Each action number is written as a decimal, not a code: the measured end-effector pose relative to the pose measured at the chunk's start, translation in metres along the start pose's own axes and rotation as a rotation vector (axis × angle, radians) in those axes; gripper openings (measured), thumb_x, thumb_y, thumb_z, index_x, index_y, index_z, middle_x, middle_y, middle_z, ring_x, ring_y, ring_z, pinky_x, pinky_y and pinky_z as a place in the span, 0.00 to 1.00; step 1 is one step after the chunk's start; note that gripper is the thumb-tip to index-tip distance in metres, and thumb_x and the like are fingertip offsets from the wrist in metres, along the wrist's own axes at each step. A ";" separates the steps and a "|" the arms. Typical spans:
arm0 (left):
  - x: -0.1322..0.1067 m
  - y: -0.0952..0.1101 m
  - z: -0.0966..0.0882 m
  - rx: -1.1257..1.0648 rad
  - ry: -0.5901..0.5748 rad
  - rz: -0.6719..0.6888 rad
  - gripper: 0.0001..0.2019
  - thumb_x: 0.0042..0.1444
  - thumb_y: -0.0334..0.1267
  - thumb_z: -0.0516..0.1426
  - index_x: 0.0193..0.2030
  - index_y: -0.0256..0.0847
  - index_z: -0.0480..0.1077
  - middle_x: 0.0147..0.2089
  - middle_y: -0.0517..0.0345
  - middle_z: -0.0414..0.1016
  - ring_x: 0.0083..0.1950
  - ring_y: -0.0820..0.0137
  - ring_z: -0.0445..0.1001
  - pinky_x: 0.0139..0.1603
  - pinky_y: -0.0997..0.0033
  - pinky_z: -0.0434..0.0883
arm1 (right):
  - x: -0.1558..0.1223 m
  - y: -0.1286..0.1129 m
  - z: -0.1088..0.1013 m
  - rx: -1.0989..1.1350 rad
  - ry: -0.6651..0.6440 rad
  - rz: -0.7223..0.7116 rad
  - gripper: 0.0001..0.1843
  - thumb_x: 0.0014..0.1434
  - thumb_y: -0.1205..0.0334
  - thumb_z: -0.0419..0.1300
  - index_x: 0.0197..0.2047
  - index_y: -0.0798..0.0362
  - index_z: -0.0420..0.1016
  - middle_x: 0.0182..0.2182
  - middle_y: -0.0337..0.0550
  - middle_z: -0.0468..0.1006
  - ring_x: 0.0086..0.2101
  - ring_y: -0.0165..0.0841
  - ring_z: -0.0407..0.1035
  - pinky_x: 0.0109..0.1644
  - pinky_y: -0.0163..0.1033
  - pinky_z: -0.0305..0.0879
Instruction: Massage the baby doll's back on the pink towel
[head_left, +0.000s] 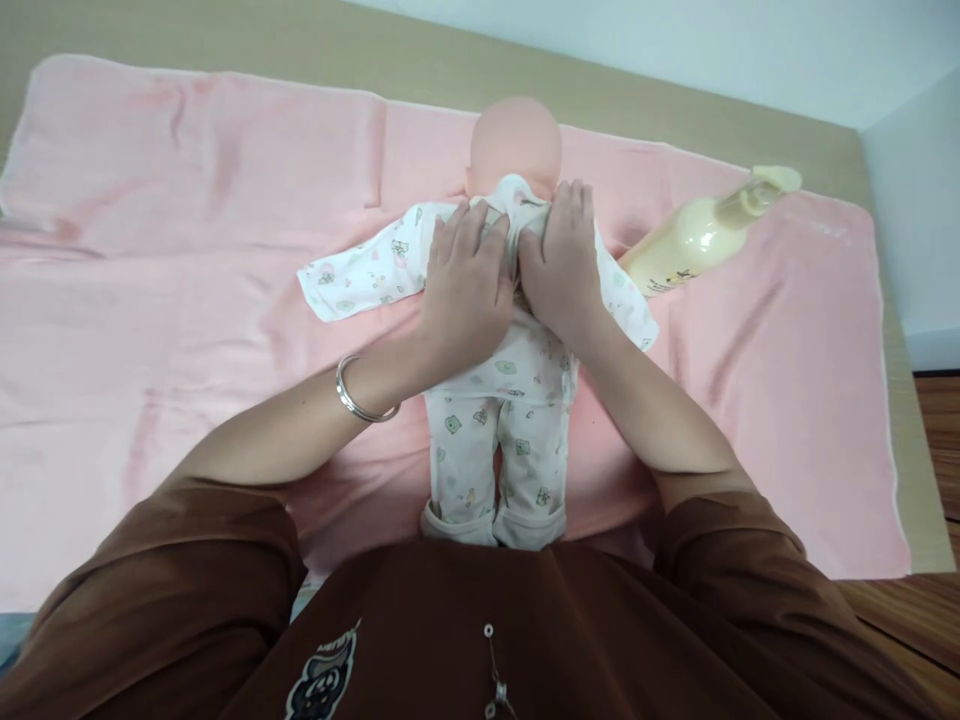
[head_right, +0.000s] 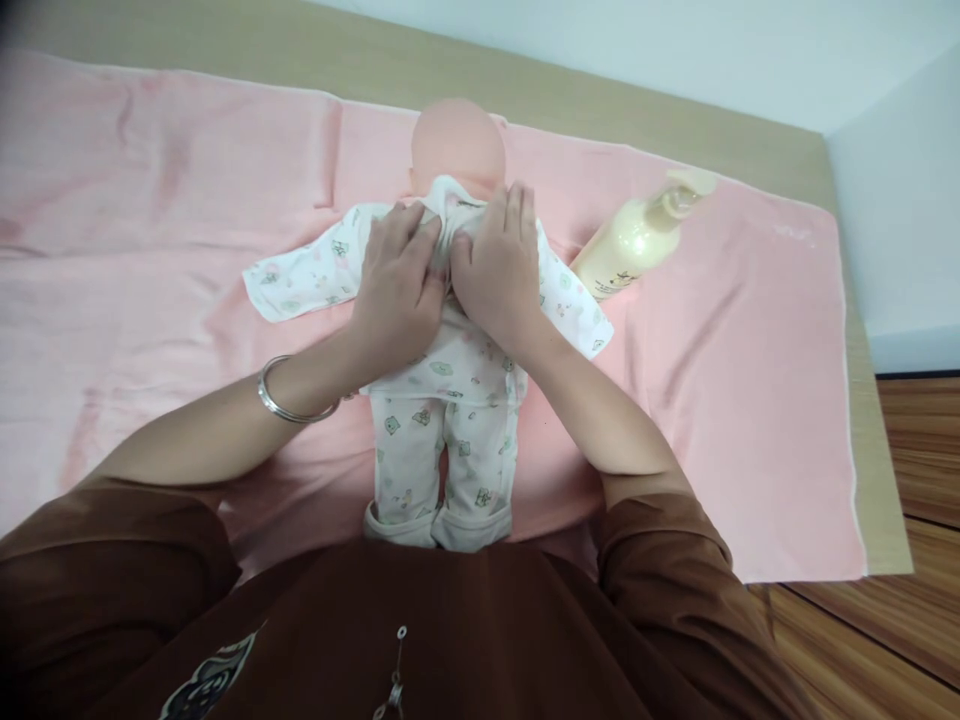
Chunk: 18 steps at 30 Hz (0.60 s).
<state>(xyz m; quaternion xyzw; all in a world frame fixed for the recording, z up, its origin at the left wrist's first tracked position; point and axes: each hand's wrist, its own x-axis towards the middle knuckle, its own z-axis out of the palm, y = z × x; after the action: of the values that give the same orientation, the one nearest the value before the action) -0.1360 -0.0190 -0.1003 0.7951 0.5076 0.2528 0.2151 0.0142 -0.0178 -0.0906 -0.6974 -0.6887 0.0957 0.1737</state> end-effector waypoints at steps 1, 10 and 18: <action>0.004 -0.001 -0.003 -0.003 0.000 0.005 0.23 0.71 0.40 0.47 0.71 0.46 0.64 0.79 0.50 0.61 0.84 0.55 0.54 0.86 0.46 0.51 | -0.003 -0.002 -0.001 -0.035 -0.032 0.028 0.35 0.76 0.53 0.41 0.78 0.66 0.51 0.78 0.65 0.55 0.80 0.52 0.44 0.84 0.62 0.45; 0.033 -0.018 -0.014 0.121 -0.020 -0.059 0.17 0.75 0.39 0.47 0.62 0.42 0.70 0.63 0.43 0.77 0.70 0.51 0.72 0.75 0.45 0.68 | -0.028 -0.022 -0.015 -0.122 -0.132 -0.067 0.36 0.75 0.53 0.43 0.77 0.70 0.51 0.77 0.71 0.54 0.79 0.59 0.46 0.82 0.70 0.47; 0.004 0.011 -0.024 0.199 -0.173 0.048 0.27 0.74 0.35 0.48 0.76 0.28 0.59 0.81 0.34 0.56 0.85 0.47 0.50 0.87 0.45 0.52 | 0.006 0.001 -0.023 -0.138 -0.172 0.028 0.33 0.78 0.52 0.38 0.68 0.70 0.65 0.67 0.69 0.71 0.73 0.53 0.61 0.79 0.59 0.59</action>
<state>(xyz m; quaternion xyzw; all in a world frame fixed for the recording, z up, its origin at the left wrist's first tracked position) -0.1423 -0.0179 -0.0742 0.8433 0.4904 0.1367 0.1723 0.0239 -0.0143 -0.0687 -0.7066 -0.6961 0.1103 0.0642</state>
